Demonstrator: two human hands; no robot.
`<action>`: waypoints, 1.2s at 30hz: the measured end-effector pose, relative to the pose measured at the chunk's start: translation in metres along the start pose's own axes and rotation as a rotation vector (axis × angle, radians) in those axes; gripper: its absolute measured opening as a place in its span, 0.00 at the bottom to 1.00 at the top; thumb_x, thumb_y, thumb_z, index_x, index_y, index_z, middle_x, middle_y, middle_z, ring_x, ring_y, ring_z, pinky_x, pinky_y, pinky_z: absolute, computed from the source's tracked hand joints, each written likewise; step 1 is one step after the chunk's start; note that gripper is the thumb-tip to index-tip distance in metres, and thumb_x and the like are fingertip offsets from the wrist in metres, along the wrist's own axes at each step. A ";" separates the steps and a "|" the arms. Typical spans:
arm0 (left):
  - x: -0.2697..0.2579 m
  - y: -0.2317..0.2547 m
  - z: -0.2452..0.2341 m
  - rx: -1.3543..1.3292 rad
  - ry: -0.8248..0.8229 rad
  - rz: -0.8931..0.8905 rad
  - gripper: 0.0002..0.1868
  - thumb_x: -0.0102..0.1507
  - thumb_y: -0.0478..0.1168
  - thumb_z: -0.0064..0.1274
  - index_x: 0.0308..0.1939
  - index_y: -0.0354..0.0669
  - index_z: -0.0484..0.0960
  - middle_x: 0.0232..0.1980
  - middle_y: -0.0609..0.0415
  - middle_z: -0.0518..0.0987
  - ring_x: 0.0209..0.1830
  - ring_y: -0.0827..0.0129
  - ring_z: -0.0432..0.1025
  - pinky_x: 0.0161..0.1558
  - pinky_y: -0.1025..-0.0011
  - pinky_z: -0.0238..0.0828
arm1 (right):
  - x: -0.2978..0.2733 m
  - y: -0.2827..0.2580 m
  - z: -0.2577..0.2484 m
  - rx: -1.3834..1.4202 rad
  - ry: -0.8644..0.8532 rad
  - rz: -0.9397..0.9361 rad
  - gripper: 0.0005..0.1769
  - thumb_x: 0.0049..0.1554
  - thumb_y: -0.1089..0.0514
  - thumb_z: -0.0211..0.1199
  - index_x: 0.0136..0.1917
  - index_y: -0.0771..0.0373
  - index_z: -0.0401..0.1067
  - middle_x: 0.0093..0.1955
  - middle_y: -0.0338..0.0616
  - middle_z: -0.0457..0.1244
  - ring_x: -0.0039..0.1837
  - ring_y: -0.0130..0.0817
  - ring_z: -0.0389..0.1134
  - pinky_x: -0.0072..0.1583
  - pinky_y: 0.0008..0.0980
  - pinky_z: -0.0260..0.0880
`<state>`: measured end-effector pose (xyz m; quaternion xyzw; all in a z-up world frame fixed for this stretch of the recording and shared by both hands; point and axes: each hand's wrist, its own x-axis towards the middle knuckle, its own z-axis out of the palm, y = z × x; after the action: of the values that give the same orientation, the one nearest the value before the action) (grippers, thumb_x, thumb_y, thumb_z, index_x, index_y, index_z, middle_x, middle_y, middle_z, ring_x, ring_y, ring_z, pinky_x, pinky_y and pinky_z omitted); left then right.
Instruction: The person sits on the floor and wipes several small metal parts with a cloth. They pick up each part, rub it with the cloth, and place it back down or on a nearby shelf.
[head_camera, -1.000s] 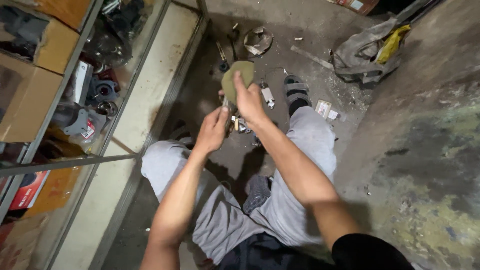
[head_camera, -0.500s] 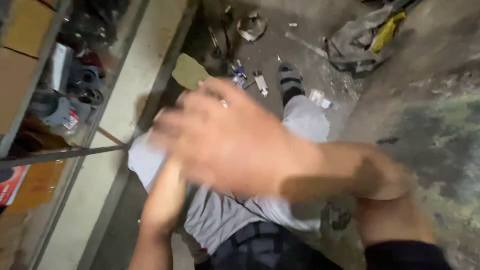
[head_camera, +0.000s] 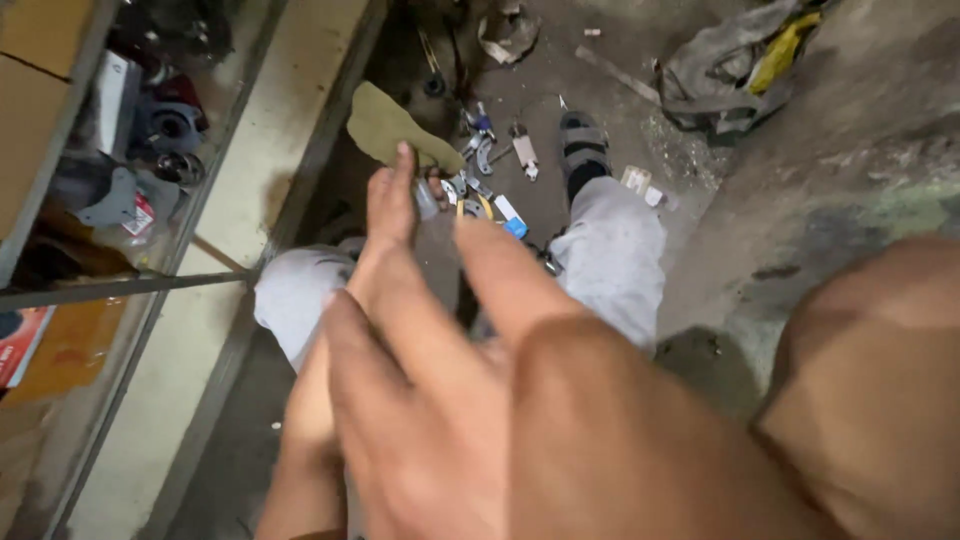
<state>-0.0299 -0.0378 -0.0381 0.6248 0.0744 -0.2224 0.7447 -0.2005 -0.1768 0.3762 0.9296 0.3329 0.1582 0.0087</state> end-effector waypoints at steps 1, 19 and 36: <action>-0.001 0.005 0.000 -0.003 0.001 0.012 0.31 0.69 0.64 0.50 0.38 0.35 0.84 0.29 0.52 0.81 0.25 0.68 0.75 0.30 0.69 0.73 | 0.000 0.000 -0.001 -0.009 0.006 -0.006 0.21 0.54 0.53 0.60 0.55 0.71 0.76 0.62 0.53 0.66 0.66 0.48 0.68 0.67 0.51 0.68; -0.023 0.012 0.000 0.101 -0.058 0.117 0.30 0.71 0.62 0.44 0.39 0.36 0.84 0.31 0.56 0.81 0.28 0.74 0.73 0.32 0.73 0.71 | -0.010 0.032 0.070 0.127 -0.097 0.181 0.26 0.51 0.55 0.67 0.62 0.62 0.74 0.64 0.45 0.67 0.61 0.40 0.71 0.60 0.47 0.71; -0.045 0.045 0.011 1.192 -0.219 0.397 0.27 0.58 0.60 0.67 0.34 0.36 0.84 0.31 0.35 0.80 0.34 0.42 0.78 0.37 0.53 0.74 | -0.064 0.047 0.464 2.277 0.181 1.014 0.28 0.69 0.39 0.50 0.64 0.66 0.72 0.55 0.43 0.70 0.55 0.36 0.70 0.51 0.37 0.69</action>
<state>-0.0529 -0.0318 0.0219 0.9076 -0.2557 -0.1459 0.2994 -0.0790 -0.2113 -0.0773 0.4182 -0.1153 -0.1705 -0.8847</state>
